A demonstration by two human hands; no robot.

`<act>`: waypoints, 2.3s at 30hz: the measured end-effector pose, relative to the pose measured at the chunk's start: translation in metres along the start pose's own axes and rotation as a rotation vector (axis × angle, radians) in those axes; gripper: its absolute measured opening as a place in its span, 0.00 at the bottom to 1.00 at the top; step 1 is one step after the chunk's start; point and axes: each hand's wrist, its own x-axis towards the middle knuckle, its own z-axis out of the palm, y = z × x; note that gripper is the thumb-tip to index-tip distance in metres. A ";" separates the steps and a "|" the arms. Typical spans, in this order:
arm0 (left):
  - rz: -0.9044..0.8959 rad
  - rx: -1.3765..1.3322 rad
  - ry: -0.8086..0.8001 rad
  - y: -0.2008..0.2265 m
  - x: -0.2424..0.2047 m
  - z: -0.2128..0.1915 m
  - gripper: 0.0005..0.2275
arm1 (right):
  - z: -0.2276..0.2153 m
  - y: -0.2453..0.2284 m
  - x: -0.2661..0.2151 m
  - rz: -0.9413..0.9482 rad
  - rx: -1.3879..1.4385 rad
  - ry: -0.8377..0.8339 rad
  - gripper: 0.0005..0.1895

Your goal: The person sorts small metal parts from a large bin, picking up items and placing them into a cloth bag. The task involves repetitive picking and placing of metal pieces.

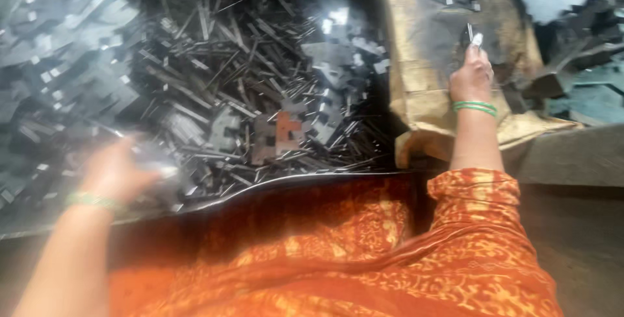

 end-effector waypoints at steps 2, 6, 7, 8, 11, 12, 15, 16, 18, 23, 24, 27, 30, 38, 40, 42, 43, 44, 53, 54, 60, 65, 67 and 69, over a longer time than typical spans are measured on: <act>0.094 0.040 0.028 0.001 -0.005 0.009 0.39 | 0.001 -0.015 -0.012 -0.247 -0.185 0.194 0.33; 0.317 0.128 0.191 0.004 -0.021 0.025 0.34 | 0.012 -0.114 -0.042 -0.464 0.117 0.176 0.24; 0.374 0.146 0.239 0.005 -0.025 0.026 0.33 | 0.022 -0.147 -0.061 -0.437 0.360 0.014 0.21; 0.427 0.076 0.290 0.010 -0.026 0.026 0.28 | 0.034 -0.180 -0.074 -0.479 0.430 -0.153 0.15; 0.561 0.064 0.366 0.024 -0.029 0.033 0.15 | 0.064 -0.251 -0.116 -0.444 0.510 -0.388 0.30; 0.551 -0.042 0.332 0.025 -0.031 0.037 0.11 | 0.071 -0.264 -0.127 -0.419 0.544 -0.455 0.31; 0.687 -0.275 0.563 0.026 -0.035 0.054 0.10 | 0.086 -0.278 -0.156 -0.190 0.787 -0.484 0.18; 0.762 -0.339 0.688 0.025 -0.037 0.058 0.12 | 0.087 -0.274 -0.163 -0.138 0.933 -0.538 0.17; 0.530 -1.280 0.460 0.026 -0.037 0.059 0.11 | 0.086 -0.262 -0.167 -0.027 1.217 -0.641 0.14; 0.406 -2.219 0.139 0.028 -0.029 0.015 0.16 | 0.064 -0.222 -0.144 0.627 2.118 -0.619 0.17; 0.449 -2.200 0.101 0.029 -0.025 0.005 0.17 | 0.058 -0.214 -0.141 0.630 2.275 -0.634 0.18; 0.488 -1.639 0.084 0.035 0.001 -0.010 0.19 | 0.038 -0.198 -0.138 0.690 2.635 -0.793 0.25; 0.483 -0.431 0.200 0.047 0.042 0.015 0.22 | 0.024 -0.196 -0.147 0.838 2.532 -0.781 0.21; 0.870 0.504 0.397 0.031 0.116 0.099 0.07 | 0.021 -0.175 -0.165 0.719 2.114 -0.696 0.21; 0.820 0.402 0.524 0.028 0.121 0.100 0.07 | 0.027 -0.168 -0.163 0.640 1.986 -0.676 0.21; 0.725 0.137 0.686 0.031 0.121 0.097 0.09 | 0.031 -0.169 -0.159 0.594 1.877 -0.670 0.20; 0.656 -0.074 0.779 0.035 0.116 0.095 0.10 | 0.031 -0.172 -0.158 0.646 1.853 -0.651 0.20; 0.581 -0.275 0.868 0.037 0.108 0.092 0.12 | 0.031 -0.180 -0.157 0.698 1.835 -0.635 0.20; -0.193 -2.369 -0.368 0.106 -0.016 0.131 0.12 | -0.030 -0.279 -0.173 -0.096 1.031 -0.598 0.24; -0.158 -2.371 -0.382 0.115 -0.020 0.136 0.13 | -0.035 -0.288 -0.181 -0.150 0.799 -0.572 0.23; 0.489 -1.303 -0.004 0.119 -0.045 0.134 0.14 | -0.028 -0.300 -0.213 -0.713 0.854 -0.440 0.35; 0.463 -0.684 -0.139 0.027 0.002 0.086 0.25 | -0.017 -0.214 -0.152 0.398 1.957 -0.702 0.29; 0.261 0.113 0.254 -0.012 0.029 0.071 0.27 | -0.023 -0.150 -0.108 0.398 2.114 -0.513 0.25; 0.216 0.361 0.279 -0.046 0.039 0.065 0.27 | -0.018 -0.084 -0.063 0.425 1.475 0.098 0.19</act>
